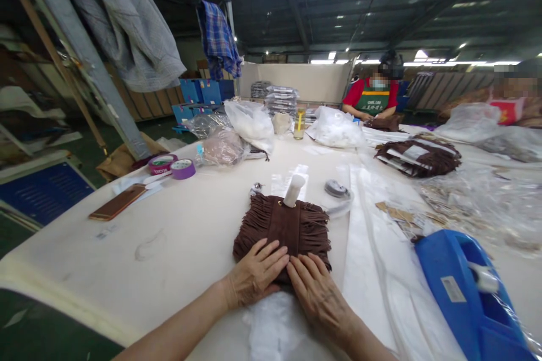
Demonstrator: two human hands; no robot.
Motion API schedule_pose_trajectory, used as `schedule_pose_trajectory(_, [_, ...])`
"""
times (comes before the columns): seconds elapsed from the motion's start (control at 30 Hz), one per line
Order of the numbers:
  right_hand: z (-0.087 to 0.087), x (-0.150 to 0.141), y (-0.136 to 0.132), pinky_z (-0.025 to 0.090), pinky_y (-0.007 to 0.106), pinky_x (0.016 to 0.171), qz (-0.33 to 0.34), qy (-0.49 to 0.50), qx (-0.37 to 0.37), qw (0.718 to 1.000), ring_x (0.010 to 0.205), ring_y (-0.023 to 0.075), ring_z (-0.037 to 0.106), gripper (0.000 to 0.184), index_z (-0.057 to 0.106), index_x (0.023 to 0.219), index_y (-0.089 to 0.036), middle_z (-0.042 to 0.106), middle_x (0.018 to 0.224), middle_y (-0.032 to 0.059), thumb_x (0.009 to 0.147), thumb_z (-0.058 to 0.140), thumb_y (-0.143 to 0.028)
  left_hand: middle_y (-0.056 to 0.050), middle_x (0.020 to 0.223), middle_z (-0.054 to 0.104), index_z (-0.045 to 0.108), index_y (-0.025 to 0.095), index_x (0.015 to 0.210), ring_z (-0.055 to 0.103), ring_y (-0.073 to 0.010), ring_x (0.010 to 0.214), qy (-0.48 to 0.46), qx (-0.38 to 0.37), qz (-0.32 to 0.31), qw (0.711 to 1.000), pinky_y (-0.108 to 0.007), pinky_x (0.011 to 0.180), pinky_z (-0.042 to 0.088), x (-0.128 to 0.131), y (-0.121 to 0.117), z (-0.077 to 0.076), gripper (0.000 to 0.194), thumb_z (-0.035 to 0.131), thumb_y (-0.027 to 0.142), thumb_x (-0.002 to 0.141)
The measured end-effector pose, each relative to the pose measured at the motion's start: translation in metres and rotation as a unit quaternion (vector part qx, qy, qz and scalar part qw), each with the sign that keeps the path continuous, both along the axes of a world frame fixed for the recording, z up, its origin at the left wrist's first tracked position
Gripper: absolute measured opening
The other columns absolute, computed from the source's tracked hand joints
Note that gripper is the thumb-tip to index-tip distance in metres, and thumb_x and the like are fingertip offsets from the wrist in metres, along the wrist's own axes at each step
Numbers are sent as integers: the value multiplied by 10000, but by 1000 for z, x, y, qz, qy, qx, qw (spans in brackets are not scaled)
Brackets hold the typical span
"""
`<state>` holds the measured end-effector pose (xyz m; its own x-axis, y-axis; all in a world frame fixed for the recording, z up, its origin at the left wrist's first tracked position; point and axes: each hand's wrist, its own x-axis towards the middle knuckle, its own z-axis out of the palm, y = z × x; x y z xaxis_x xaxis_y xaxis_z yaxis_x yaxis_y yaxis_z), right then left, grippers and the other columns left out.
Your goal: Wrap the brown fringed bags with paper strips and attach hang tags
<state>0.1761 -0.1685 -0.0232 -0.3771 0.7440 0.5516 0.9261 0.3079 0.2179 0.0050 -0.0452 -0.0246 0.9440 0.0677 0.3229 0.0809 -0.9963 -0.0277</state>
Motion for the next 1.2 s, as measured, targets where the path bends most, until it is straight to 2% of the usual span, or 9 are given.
schedule_pose_trajectory(0.2, [7,0,13,348,420,922,32,-61,22,997,922,241,568,380,546,1074,-54,637,976,161,802,281,-55,-199,1228,494,350,43,1256,434,-317,1168,-14,53,11,998,-499,924,379,3,1,6,462,429,245,847])
schedule_pose_trajectory(0.33, [26,3,16,338,430,946,35,-29,51,998,973,224,554,364,549,1045,-76,637,972,147,808,278,-24,-247,1175,515,383,2,1221,495,-306,1110,-36,106,43,993,-453,866,430,10,4,6,412,275,100,835])
schedule_pose_trajectory(0.4, [27,4,7,333,448,953,36,16,71,997,1049,228,519,337,545,1047,-106,625,1028,129,816,310,-32,-256,1161,520,405,-8,1196,505,-305,1098,-40,111,52,992,-440,858,439,15,6,8,416,248,74,819])
schedule_pose_trajectory(0.47, [17,3,-9,386,428,907,0,89,65,994,1040,224,526,311,531,1065,-141,615,1046,111,819,359,-59,-254,1156,523,430,-12,1164,507,-302,1095,-34,87,57,994,-432,859,442,20,10,13,412,255,57,798])
schedule_pose_trajectory(0.57, [-14,2,-40,483,311,773,-85,230,5,969,919,185,584,306,503,1082,-165,609,996,110,806,393,-90,-221,1150,540,460,12,1127,507,-277,1096,-16,30,64,997,-409,865,444,25,17,25,405,299,40,757])
schedule_pose_trajectory(0.7, [-46,4,-63,509,278,731,-95,302,-106,942,922,182,601,381,521,1090,-234,621,1012,67,737,444,-111,-161,1121,568,465,76,1112,541,-226,1044,-10,-7,87,996,-364,835,464,30,28,42,423,350,35,708])
schedule_pose_trajectory(0.83, [-42,3,-54,502,274,736,-114,353,-191,909,926,178,604,547,535,1128,-266,618,1034,39,625,433,-78,-120,1081,590,462,118,1106,558,-201,1006,-5,-28,101,994,-328,814,475,33,33,52,450,377,36,671])
schedule_pose_trajectory(0.93, [-39,-1,-43,493,267,690,-125,386,-200,892,813,162,623,577,571,1087,-293,620,982,23,591,398,-54,-104,1043,606,469,129,1081,575,-198,968,0,-31,105,994,-325,802,478,34,34,54,439,384,34,660])
schedule_pose_trajectory(1.2, [-57,0,-37,448,238,652,-109,366,-140,913,727,137,607,337,648,876,-345,613,782,-22,710,483,-103,-108,1018,611,480,124,1014,590,-205,924,5,-10,110,994,-315,777,481,32,28,52,412,412,6,625])
